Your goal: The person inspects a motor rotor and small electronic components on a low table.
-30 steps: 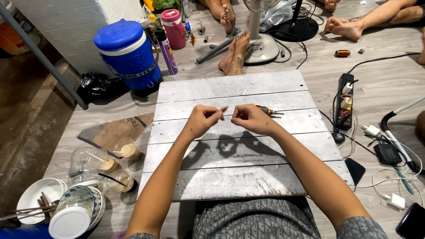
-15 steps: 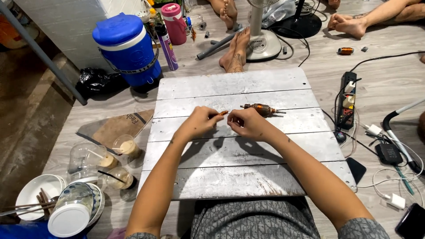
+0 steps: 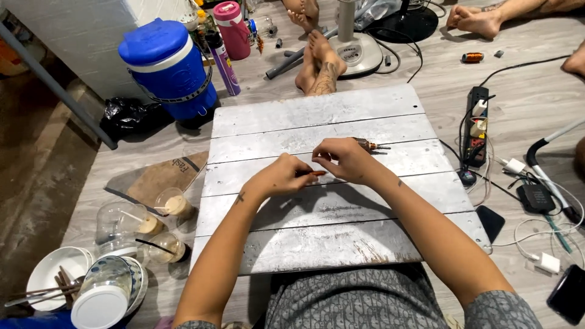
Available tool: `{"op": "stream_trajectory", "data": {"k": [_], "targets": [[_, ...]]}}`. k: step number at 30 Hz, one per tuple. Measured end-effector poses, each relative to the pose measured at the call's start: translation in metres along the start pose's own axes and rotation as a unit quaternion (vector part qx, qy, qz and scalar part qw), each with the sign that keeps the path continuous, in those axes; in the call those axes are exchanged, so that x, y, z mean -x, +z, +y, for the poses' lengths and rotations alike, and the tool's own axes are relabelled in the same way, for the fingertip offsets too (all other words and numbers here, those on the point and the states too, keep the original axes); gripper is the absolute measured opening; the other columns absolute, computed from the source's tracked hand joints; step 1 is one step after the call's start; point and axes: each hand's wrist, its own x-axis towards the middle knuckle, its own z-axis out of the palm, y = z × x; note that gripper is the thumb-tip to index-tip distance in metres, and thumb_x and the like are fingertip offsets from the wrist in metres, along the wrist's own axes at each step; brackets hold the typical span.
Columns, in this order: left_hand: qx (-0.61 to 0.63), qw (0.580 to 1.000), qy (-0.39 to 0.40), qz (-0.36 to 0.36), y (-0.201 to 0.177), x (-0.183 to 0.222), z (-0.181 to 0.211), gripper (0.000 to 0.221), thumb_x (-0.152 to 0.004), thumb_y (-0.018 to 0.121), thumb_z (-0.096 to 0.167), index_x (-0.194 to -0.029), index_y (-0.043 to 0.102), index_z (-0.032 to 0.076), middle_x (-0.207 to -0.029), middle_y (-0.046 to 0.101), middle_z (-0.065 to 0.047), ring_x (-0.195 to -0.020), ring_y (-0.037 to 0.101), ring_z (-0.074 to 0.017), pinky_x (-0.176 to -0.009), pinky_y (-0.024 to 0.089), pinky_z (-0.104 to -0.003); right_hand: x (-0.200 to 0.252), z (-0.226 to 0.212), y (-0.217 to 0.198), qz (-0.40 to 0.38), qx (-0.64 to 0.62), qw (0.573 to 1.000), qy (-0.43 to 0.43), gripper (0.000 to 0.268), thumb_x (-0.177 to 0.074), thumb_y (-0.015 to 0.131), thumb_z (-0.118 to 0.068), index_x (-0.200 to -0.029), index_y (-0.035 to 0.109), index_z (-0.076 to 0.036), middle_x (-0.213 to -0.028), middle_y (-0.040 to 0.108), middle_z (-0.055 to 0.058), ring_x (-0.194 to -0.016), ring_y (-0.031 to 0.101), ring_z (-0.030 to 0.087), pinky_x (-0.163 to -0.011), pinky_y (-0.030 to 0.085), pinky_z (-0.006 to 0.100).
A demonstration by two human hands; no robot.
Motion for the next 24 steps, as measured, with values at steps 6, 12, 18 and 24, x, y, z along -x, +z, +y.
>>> {"op": "stream_trajectory", "data": {"k": [6, 12, 18, 24], "targets": [[0.051, 0.985, -0.059, 0.155, -0.004, -0.008, -0.031, 0.023, -0.093, 0.071, 0.021, -0.104, 0.078, 0.002, -0.07, 0.074, -0.01, -0.058, 0.067, -0.0145, -0.059, 0.054, -0.032, 0.004, -0.003, 0.018, -0.008, 0.025, 0.999, 0.027, 0.013, -0.093, 0.073, -0.011, -0.098, 0.068, 0.0, -0.08, 0.069, 0.01, -0.07, 0.066, 0.022, -0.063, 0.053, 0.035], [0.135, 0.973, -0.078, 0.171, -0.019, -0.001, -0.024, 0.024, -0.094, 0.071, 0.024, -0.098, 0.08, 0.002, -0.066, 0.071, -0.004, -0.059, 0.058, -0.0092, -0.056, 0.046, -0.028, 0.001, 0.0, 0.016, 0.004, -0.095, 0.977, 0.193, 0.016, -0.095, 0.071, -0.016, -0.097, 0.07, 0.0, -0.062, 0.057, 0.002, -0.055, 0.045, 0.007, -0.052, 0.039, 0.028], [0.188, 0.967, -0.037, 0.168, -0.013, -0.001, -0.025, 0.025, -0.096, 0.07, 0.025, -0.093, 0.081, 0.002, -0.066, 0.069, -0.003, -0.056, 0.054, -0.0051, -0.053, 0.041, -0.026, 0.003, 0.014, 0.018, -0.023, -0.185, 0.959, 0.213, 0.014, -0.097, 0.07, -0.014, -0.094, 0.071, 0.0, -0.067, 0.057, -0.002, -0.061, 0.045, 0.005, -0.054, 0.038, 0.026], [0.178, 0.981, 0.026, -0.068, -0.004, 0.002, -0.015, 0.03, -0.094, 0.071, 0.025, -0.091, 0.079, -0.003, -0.065, 0.072, -0.006, -0.06, 0.064, -0.0077, -0.057, 0.051, -0.029, 0.001, 0.012, 0.009, -0.022, -0.067, 0.989, 0.132, 0.015, -0.09, 0.076, -0.015, -0.095, 0.072, -0.002, -0.074, 0.071, 0.005, -0.064, 0.067, 0.012, -0.059, 0.053, 0.029]]}}
